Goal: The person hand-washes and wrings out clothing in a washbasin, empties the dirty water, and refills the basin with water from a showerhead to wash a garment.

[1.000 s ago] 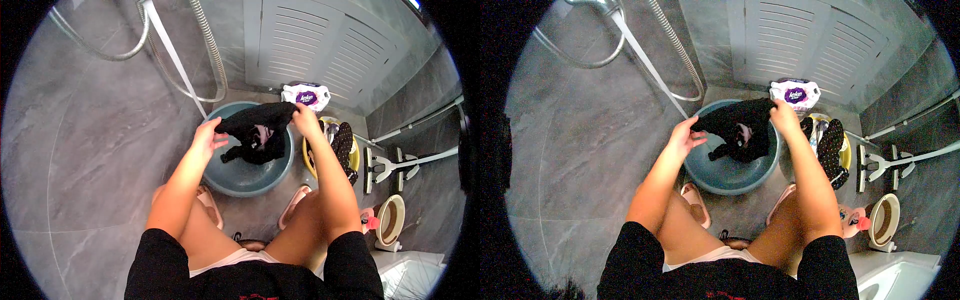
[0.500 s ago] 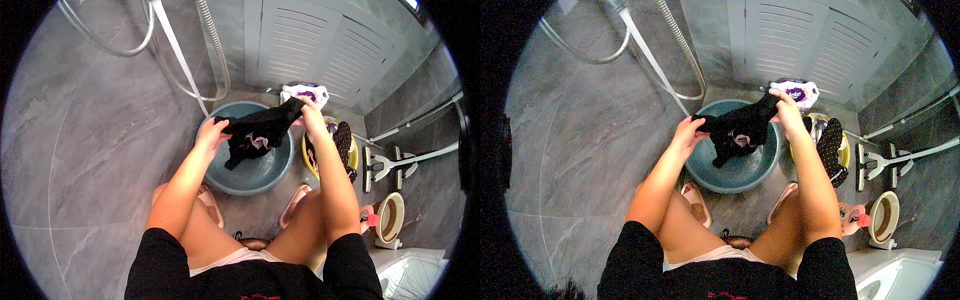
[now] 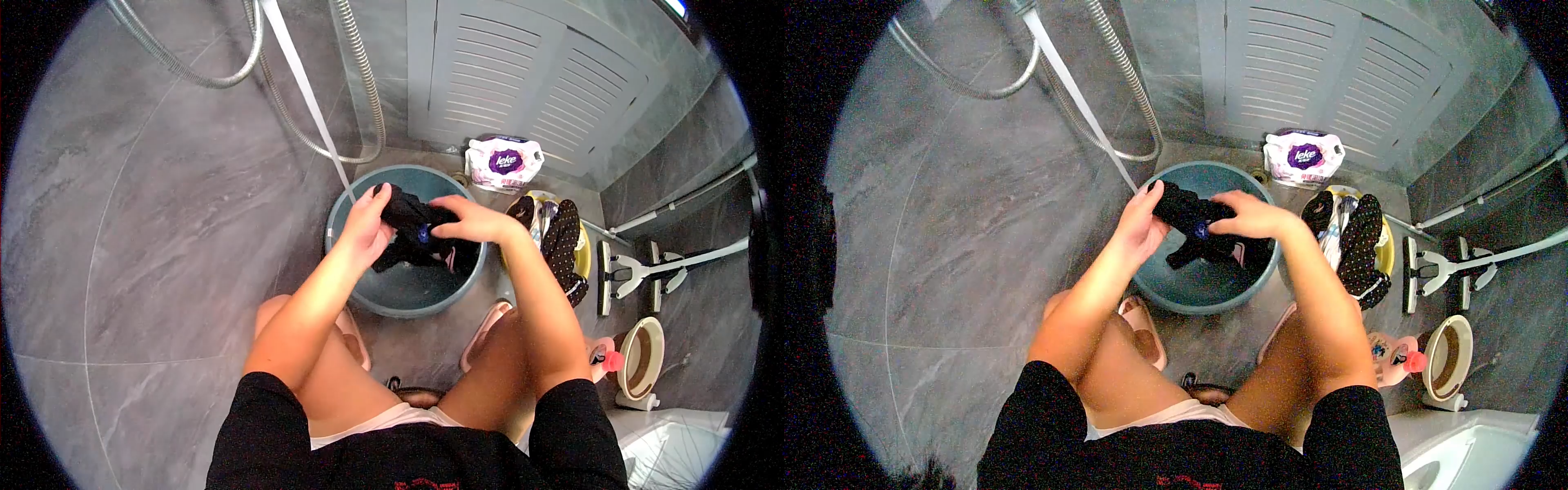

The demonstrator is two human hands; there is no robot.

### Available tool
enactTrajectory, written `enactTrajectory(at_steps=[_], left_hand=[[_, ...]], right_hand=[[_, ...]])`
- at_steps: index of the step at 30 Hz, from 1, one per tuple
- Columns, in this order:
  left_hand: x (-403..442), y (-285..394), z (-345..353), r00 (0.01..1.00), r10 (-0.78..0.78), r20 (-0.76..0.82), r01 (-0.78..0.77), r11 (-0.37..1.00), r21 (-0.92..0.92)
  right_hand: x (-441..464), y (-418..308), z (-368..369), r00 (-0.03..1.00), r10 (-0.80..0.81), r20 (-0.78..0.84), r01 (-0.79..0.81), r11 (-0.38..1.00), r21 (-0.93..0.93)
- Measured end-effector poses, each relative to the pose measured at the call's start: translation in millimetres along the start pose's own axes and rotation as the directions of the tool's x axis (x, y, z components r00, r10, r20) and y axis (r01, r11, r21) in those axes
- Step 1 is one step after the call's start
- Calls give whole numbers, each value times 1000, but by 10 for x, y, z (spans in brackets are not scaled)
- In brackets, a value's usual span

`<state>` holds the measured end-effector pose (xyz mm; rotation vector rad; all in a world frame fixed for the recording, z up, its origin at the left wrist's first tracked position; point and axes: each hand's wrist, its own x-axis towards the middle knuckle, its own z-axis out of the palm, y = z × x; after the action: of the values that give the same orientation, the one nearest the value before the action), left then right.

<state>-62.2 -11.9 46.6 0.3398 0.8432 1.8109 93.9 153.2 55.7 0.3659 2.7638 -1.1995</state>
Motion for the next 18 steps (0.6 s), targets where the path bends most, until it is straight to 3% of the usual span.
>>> enactTrajectory(at_steps=[2,4,8,10,11,13,14,16,17,18], left_hand=[[-20,-10,47,1000,-12,1,12,1000,-18],[-56,9,104,999,-13,40,15,998,-53],[-82,236,182,997,83,4,-82,992,-98],[-110,319,188,994,109,-14,-110,981,-158],[-106,348,158,994,107,-13,-107,982,-157],[-88,399,62,991,116,65,-121,990,79],[-80,407,-25,991,113,67,-118,990,79],[-31,355,-244,992,61,-110,16,809,588],[-4,299,-309,979,142,-148,13,676,737],[10,299,-332,978,145,-153,15,677,736]], right_hand=[[-8,-205,133,995,95,11,-92,983,-158],[99,31,243,993,52,-106,-69,985,-159],[19,27,48,948,180,-263,-268,896,-353],[20,93,19,899,124,-420,-290,888,-358],[31,112,-23,898,126,-421,-292,888,-356],[68,161,-137,787,40,-616,-302,895,-328],[73,216,-178,734,12,-679,-223,948,-225],[158,479,-223,776,187,-602,-174,981,82],[153,420,-227,778,186,-601,-172,982,81],[150,284,-231,780,369,-505,-141,890,433]])
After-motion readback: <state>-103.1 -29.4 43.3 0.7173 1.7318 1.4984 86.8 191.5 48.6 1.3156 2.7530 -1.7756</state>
